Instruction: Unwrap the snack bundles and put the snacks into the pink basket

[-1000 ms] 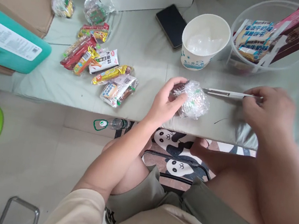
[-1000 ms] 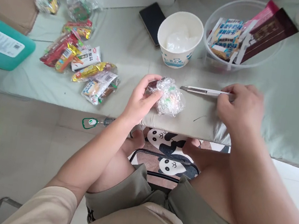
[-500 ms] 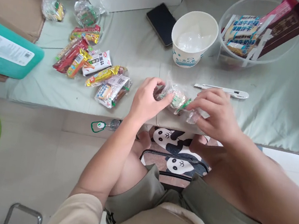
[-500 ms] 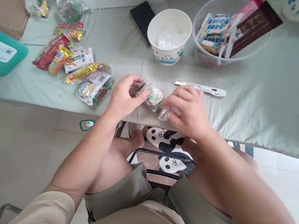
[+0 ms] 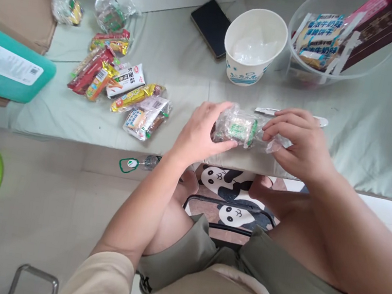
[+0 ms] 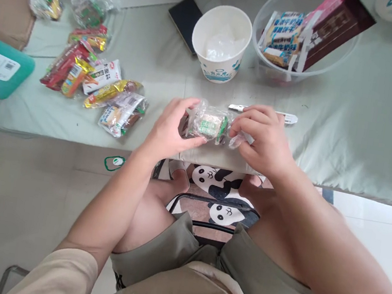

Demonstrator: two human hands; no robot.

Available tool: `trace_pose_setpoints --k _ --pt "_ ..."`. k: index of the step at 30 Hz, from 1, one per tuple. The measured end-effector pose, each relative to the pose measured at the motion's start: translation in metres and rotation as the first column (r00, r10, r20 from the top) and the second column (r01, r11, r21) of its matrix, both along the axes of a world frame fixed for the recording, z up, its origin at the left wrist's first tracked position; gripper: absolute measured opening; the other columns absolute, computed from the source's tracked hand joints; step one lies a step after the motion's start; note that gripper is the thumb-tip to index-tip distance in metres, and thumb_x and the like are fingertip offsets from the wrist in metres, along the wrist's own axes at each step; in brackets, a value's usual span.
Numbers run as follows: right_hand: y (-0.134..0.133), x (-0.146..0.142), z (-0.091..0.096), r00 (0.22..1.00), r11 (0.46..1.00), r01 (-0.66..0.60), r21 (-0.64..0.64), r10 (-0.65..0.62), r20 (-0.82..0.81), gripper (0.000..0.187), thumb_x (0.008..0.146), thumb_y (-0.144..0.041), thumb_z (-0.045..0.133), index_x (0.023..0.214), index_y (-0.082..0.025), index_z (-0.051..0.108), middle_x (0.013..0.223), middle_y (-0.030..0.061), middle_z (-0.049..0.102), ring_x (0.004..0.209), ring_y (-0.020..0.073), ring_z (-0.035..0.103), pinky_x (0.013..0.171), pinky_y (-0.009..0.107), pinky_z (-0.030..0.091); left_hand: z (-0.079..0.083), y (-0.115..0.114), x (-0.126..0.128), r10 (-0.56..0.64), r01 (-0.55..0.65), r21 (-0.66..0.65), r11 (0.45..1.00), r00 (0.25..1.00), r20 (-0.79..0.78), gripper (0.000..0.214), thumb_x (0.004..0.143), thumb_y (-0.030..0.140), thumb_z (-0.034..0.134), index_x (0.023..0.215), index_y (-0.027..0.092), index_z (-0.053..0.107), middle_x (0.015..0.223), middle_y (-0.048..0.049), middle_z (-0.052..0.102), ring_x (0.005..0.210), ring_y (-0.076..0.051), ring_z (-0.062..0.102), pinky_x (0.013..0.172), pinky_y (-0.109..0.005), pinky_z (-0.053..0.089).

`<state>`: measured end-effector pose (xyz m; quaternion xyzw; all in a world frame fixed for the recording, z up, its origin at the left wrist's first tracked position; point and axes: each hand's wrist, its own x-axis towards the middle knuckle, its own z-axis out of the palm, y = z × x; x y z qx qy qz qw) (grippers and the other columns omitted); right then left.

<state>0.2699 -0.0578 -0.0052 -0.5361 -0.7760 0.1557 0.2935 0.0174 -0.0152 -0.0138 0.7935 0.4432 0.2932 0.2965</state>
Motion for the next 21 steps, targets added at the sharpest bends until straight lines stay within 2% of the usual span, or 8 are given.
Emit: trace_pose_setpoints --k 2,5,6,10,13,15,18,21 --pt "0.0 -0.002 0.0 0.999 1.0 -0.026 -0.014 0.026 0.021 0.011 0.082 -0.021 0.057 0.079 -0.027 0.066 0.096 0.0045 0.078 0.118 0.0337 0.065 0.102 0.055 0.047 -0.003 -0.001 0.004 -0.012 0.011 0.085 0.996 1.0 0.021 0.059 0.073 0.027 0.09 0.128 0.029 0.066 0.135 -0.0104 0.059 0.128 -0.031 0.058 0.11 -0.047 0.048" --pt "0.0 -0.002 0.001 0.999 0.999 -0.032 -0.027 0.033 0.03 0.012 0.081 -0.02 0.057 0.079 -0.028 0.066 0.094 0.0043 0.077 0.117 0.0334 0.065 0.101 0.055 0.047 -0.003 0.001 0.006 -0.008 -0.008 0.139 0.99 0.993 0.118 0.011 0.086 0.028 0.078 0.096 0.026 0.075 0.13 -0.0096 0.061 0.121 -0.029 0.061 0.107 -0.047 0.05" --pt "0.0 -0.001 0.001 0.999 1.0 -0.025 -0.019 0.025 0.02 0.011 0.081 -0.019 0.057 0.078 -0.027 0.065 0.094 0.0045 0.076 0.117 0.0333 0.065 0.101 0.055 0.048 -0.003 0.003 0.005 0.017 -0.039 0.131 0.991 0.986 0.165 0.004 0.089 0.029 0.073 0.088 0.025 0.074 0.125 -0.0093 0.063 0.115 -0.027 0.063 0.103 -0.045 0.053" --pt "0.001 0.005 0.002 0.999 0.998 0.021 0.055 -0.018 -0.049 0.012 0.078 -0.016 0.058 0.076 -0.027 0.062 0.089 0.0048 0.075 0.113 0.033 0.067 0.098 0.053 0.051 -0.004 0.013 -0.002 0.241 -0.261 -0.004 0.965 0.885 0.398 0.014 0.09 0.031 0.067 0.077 0.025 0.069 0.103 -0.0065 0.068 0.095 -0.021 0.066 0.079 -0.034 0.056" --pt "0.002 0.01 0.003 0.993 0.992 0.096 0.078 -0.09 -0.074 0.015 0.075 -0.012 0.056 0.074 -0.027 0.06 0.088 0.0039 0.075 0.111 0.033 0.069 0.099 0.053 0.051 -0.006 0.02 -0.008 0.472 -0.401 -0.252 0.881 0.711 0.521 0.02 0.089 0.033 0.067 0.071 0.025 0.062 0.082 -0.0022 0.064 0.079 -0.017 0.062 0.067 -0.029 0.052" --pt "0.003 0.013 0.004 0.989 0.988 0.128 0.09 -0.119 -0.092 0.018 0.072 -0.009 0.056 0.072 -0.027 0.059 0.088 0.0032 0.076 0.107 0.032 0.071 0.099 0.053 0.052 -0.005 0.023 -0.01 0.595 -0.401 -0.443 0.802 0.602 0.533 0.022 0.088 0.034 0.068 0.07 0.025 0.059 0.076 -0.001 0.062 0.073 -0.015 0.061 0.062 -0.027 0.049" --pt "0.004 0.019 0.003 0.976 0.981 0.171 0.091 -0.156 -0.151 0.023 0.069 -0.004 0.055 0.07 -0.027 0.061 0.089 0.0043 0.076 0.1 0.0301 0.072 0.096 0.05 0.054 -0.004 0.024 -0.012 0.666 -0.36 -0.572 0.737 0.53 0.525 0.023 0.087 0.037 0.066 0.07 0.024 0.058 0.078 -0.0023 0.063 0.074 -0.016 0.062 0.06 -0.028 0.048" --pt "0.003 0.026 0.001 0.957 0.965 0.247 0.083 -0.23 -0.176 0.028 0.072 -0.003 0.051 0.078 -0.026 0.067 0.098 0.008 0.076 0.102 0.031 0.072 0.093 0.047 0.056 -0.003 0.024 -0.013 0.614 -0.374 -0.492 0.786 0.558 0.558 0.029 0.092 0.05 0.06 0.078 0.025 0.062 0.089 -0.0049 0.068 0.087 -0.019 0.065 0.07 -0.032 0.051"
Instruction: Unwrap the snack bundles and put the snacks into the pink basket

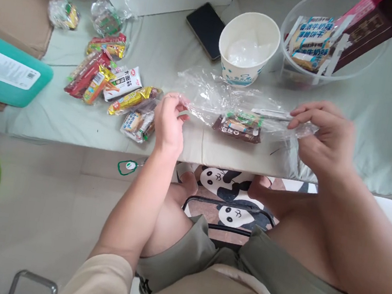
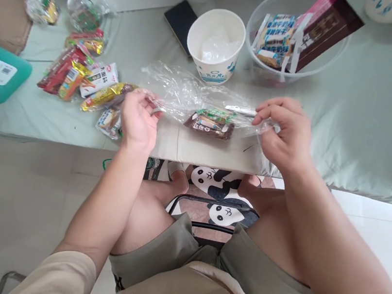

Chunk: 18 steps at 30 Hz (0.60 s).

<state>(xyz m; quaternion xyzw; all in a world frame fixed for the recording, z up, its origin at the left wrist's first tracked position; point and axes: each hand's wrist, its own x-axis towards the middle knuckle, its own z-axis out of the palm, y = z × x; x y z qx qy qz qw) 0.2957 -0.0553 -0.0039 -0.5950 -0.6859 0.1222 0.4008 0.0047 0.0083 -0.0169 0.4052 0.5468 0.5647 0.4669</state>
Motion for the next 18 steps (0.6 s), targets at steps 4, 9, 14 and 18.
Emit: trace_pose_setpoints --k 4,9,14,18 --pt "-0.002 0.002 0.001 0.989 0.989 0.145 0.035 -0.143 -0.048 0.04 0.088 -0.011 0.041 0.114 -0.028 0.067 0.117 0.0128 0.074 0.113 0.0345 0.07 0.088 0.048 0.056 0.001 -0.003 0.0 -0.135 0.195 0.29 0.937 0.968 -0.213 0.043 0.084 0.065 0.072 0.108 0.03 0.068 0.123 -0.0058 0.073 0.125 -0.025 0.065 0.107 -0.042 0.049" --pt "-0.001 -0.013 0.004 0.994 0.999 -0.013 -0.048 0.019 0.108 0.03 0.087 -0.032 0.065 0.116 -0.026 0.068 0.122 0.0122 0.076 0.121 0.0378 0.067 0.103 0.058 0.049 0.004 -0.008 0.002 -0.164 0.241 0.238 0.941 0.939 -0.303 0.019 0.083 0.036 0.077 0.097 0.027 0.067 0.088 -0.002 0.074 0.093 -0.022 0.074 0.095 -0.041 0.057" --pt "-0.007 -0.027 0.015 0.987 0.999 -0.045 0.003 0.044 0.156 0.008 0.088 -0.022 0.063 0.084 -0.027 0.069 0.086 0.0061 0.077 0.101 0.0319 0.071 0.096 0.054 0.051 0.005 -0.006 -0.002 -0.102 0.144 0.198 0.97 0.973 -0.206 0.009 0.083 0.028 0.073 0.087 0.025 0.065 0.073 0.0015 0.066 0.062 -0.013 0.063 0.064 -0.029 0.054" --pt "-0.019 -0.029 0.035 0.983 0.988 -0.154 0.001 0.153 0.104 0.016 0.089 -0.018 0.057 0.078 -0.029 0.064 0.084 0.0049 0.075 0.085 0.0268 0.07 0.083 0.045 0.054 0.006 -0.005 -0.009 -0.223 0.258 0.197 0.946 0.958 -0.183 0.026 0.082 0.048 0.078 0.09 0.026 0.069 0.067 0.002 0.063 0.049 -0.01 0.052 0.045 -0.024 0.038"
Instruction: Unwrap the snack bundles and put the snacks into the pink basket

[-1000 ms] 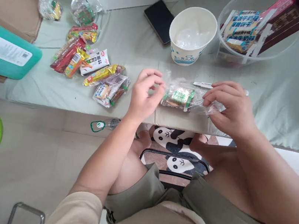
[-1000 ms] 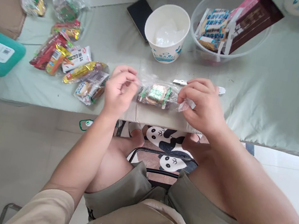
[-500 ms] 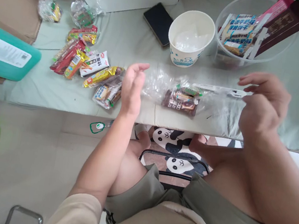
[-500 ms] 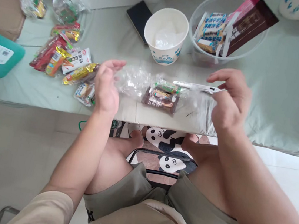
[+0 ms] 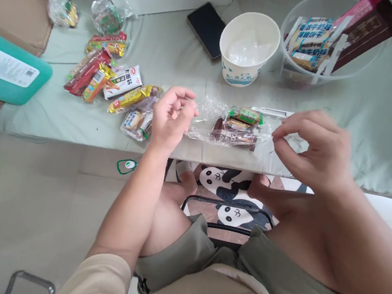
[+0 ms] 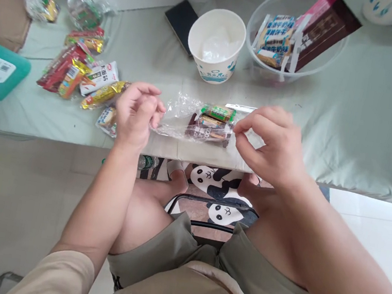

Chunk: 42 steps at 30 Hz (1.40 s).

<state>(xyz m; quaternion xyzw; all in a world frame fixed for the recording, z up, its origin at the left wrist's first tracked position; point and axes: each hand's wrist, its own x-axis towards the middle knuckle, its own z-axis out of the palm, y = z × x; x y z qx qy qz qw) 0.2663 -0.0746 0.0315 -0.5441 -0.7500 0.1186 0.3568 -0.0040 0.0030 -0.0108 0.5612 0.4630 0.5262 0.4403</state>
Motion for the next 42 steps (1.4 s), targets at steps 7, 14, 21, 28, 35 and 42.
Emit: trace_pose_setpoints --k 7,14,21,28,35,42 --pt "-0.014 0.001 0.017 0.863 0.718 -0.501 -0.483 0.458 -0.214 0.01 0.088 -0.026 0.056 0.085 -0.026 0.065 0.077 -0.0004 0.073 0.066 0.0149 0.065 0.062 0.029 0.05 0.004 -0.006 -0.013 -0.115 0.122 0.015 0.992 0.967 -0.229 0.03 0.085 0.052 0.072 0.074 0.025 0.07 0.054 0.0026 0.058 0.046 -0.011 0.053 0.045 -0.024 0.04" --pt "-0.007 -0.002 0.001 0.941 0.779 -0.337 -0.528 0.287 -0.178 0.015 0.094 -0.029 0.053 0.086 -0.023 0.064 0.068 -0.0019 0.066 0.059 0.0137 0.058 0.061 0.028 0.047 0.011 -0.005 -0.018 0.048 -0.014 0.087 0.996 0.913 -0.406 0.017 0.085 0.036 0.069 0.074 0.024 0.067 0.062 0.0016 0.063 0.056 -0.014 0.059 0.06 -0.029 0.052" --pt "0.013 -0.02 -0.039 0.993 0.997 -0.052 -0.063 0.058 0.1 0.024 0.087 -0.031 0.063 0.11 -0.025 0.067 0.116 0.0121 0.069 0.108 0.0329 0.065 0.094 0.052 0.053 0.057 -0.035 0.023 0.201 0.084 0.28 0.956 0.507 -0.838 0.001 0.085 0.022 0.07 0.084 0.022 0.07 0.099 -0.0052 0.076 0.102 -0.024 0.068 0.098 -0.04 0.051" --pt "0.021 -0.033 -0.051 0.977 0.988 -0.09 -0.125 0.112 0.181 0.055 0.081 -0.03 0.066 0.135 -0.025 0.058 0.137 0.0162 0.06 0.123 0.0393 0.06 0.099 0.057 0.051 0.058 -0.044 0.037 -0.128 0.155 -0.076 0.985 0.356 -0.926 0.021 0.093 0.028 0.061 0.078 0.02 0.072 0.086 -0.0042 0.076 0.073 -0.019 0.066 0.068 -0.033 0.049" --pt "0.028 -0.037 -0.051 0.977 0.982 -0.102 -0.156 0.129 0.172 0.068 0.075 -0.027 0.067 0.142 -0.022 0.055 0.142 0.0182 0.06 0.127 0.0403 0.06 0.105 0.057 0.051 0.044 -0.038 0.022 -0.295 0.164 -0.262 0.951 0.228 -0.928 0.046 0.092 0.019 0.058 0.138 0.015 0.062 0.158 -0.0133 0.055 0.143 -0.034 0.054 0.113 -0.045 0.053" --pt "0.032 -0.033 -0.042 0.988 0.984 -0.046 -0.175 0.07 0.137 0.058 0.081 -0.032 0.062 0.138 -0.021 0.06 0.129 0.0145 0.07 0.115 0.0372 0.068 0.093 0.052 0.057 0.045 -0.035 0.02 -0.405 0.146 -0.386 0.911 0.128 -0.905 0.073 0.088 0.014 0.059 0.158 0.007 0.041 0.173 -0.0184 0.031 0.16 -0.042 0.029 0.129 -0.055 0.037"
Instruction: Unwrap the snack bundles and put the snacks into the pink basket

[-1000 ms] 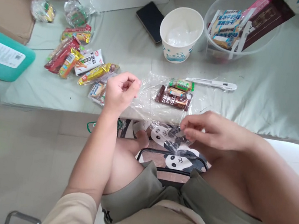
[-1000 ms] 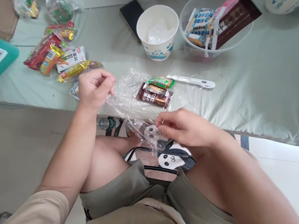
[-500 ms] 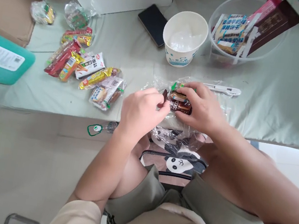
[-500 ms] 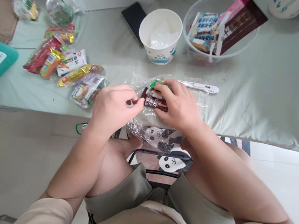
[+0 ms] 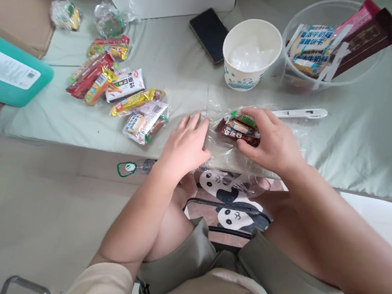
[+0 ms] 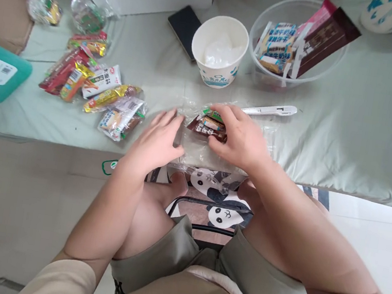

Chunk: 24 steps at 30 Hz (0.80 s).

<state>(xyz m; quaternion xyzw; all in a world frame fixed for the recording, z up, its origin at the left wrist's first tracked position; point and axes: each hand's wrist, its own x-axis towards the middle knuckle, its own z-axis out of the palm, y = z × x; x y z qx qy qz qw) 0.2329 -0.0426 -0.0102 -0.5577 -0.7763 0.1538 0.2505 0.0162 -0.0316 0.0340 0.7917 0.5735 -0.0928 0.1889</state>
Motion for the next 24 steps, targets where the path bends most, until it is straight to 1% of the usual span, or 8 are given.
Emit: trace_pose_setpoints --k 4,7,10,12,17,20,22,24 --pt "0.0031 -0.0003 0.0043 0.993 0.993 0.114 0.003 -0.114 0.021 0.048 0.086 -0.032 0.058 0.133 -0.022 0.063 0.122 0.0137 0.074 0.102 0.0349 0.071 0.084 0.049 0.057 0.0021 0.0001 0.0024 -0.007 0.006 -0.019 1.0 0.999 -0.046 0.075 0.088 0.013 0.058 0.16 0.009 0.04 0.175 -0.0187 0.028 0.161 -0.044 0.027 0.129 -0.057 0.035" --pt "0.0053 -0.0027 0.0056 0.986 0.987 0.157 0.012 -0.158 0.058 0.046 0.092 -0.034 0.054 0.135 -0.022 0.063 0.123 0.014 0.073 0.101 0.0339 0.071 0.081 0.047 0.058 0.003 0.0008 0.0036 -0.02 0.017 -0.036 0.999 0.997 -0.076 0.077 0.088 0.014 0.059 0.162 0.01 0.037 0.175 -0.0196 0.025 0.162 -0.045 0.025 0.13 -0.057 0.034" --pt "0.0056 -0.0056 0.0069 0.983 0.988 0.151 0.023 -0.153 0.106 0.045 0.094 -0.033 0.051 0.137 -0.022 0.063 0.13 0.0143 0.072 0.105 0.0337 0.071 0.08 0.045 0.059 0.0035 0.0015 0.0048 -0.032 0.029 -0.039 0.999 0.996 -0.087 0.077 0.089 0.015 0.059 0.162 0.009 0.036 0.176 -0.0205 0.024 0.161 -0.046 0.024 0.129 -0.057 0.034" --pt "0.0045 -0.007 0.0077 0.98 0.99 0.141 0.026 -0.143 0.139 0.046 0.094 -0.031 0.052 0.137 -0.021 0.063 0.133 0.0145 0.071 0.107 0.034 0.071 0.078 0.045 0.059 0.0038 0.0015 0.0054 -0.03 0.026 -0.04 0.999 0.995 -0.094 0.077 0.089 0.016 0.059 0.162 0.01 0.036 0.176 -0.0202 0.023 0.161 -0.046 0.024 0.129 -0.058 0.034" --pt "0.0026 -0.0078 0.0064 0.978 0.994 0.109 -0.005 -0.107 0.178 0.058 0.084 -0.021 0.055 0.142 -0.019 0.06 0.137 0.016 0.068 0.107 0.0361 0.071 0.076 0.045 0.059 0.0038 0.0004 0.0057 -0.015 0.013 -0.033 0.999 0.996 -0.082 0.074 0.089 0.015 0.057 0.16 0.01 0.039 0.176 -0.0193 0.024 0.161 -0.044 0.025 0.127 -0.058 0.037" --pt "0.0048 -0.0071 0.0031 0.984 0.993 0.119 -0.016 -0.116 0.137 0.057 0.083 -0.023 0.056 0.14 -0.021 0.061 0.133 0.0154 0.07 0.106 0.0365 0.071 0.077 0.046 0.059 0.0011 0.0012 0.0056 0.029 -0.029 0.02 0.999 0.999 -0.038 0.061 0.092 0.019 0.055 0.153 0.014 0.05 0.173 -0.0149 0.033 0.159 -0.04 0.033 0.127 -0.057 0.038" --pt "0.0069 -0.0049 0.0016 0.99 0.993 0.122 0.005 -0.122 0.066 0.053 0.084 -0.025 0.057 0.136 -0.022 0.063 0.127 0.0145 0.072 0.105 0.0355 0.071 0.082 0.047 0.059 -0.0012 0.0026 0.006 0.083 -0.083 0.088 0.993 0.997 0.008 0.048 0.096 0.025 0.054 0.143 0.019 0.06 0.168 -0.0116 0.044 0.153 -0.038 0.043 0.124 -0.058 0.041" --pt "0.0085 -0.0001 0.0013 0.99 0.989 0.136 0.051 -0.134 -0.038 0.05 0.081 -0.028 0.058 0.131 -0.023 0.064 0.121 0.0129 0.074 0.103 0.034 0.071 0.086 0.048 0.059 -0.0022 0.0043 0.0074 0.154 -0.161 0.151 0.975 0.986 0.059 0.038 0.098 0.033 0.053 0.133 0.023 0.067 0.157 -0.0103 0.057 0.143 -0.039 0.053 0.118 -0.061 0.046"
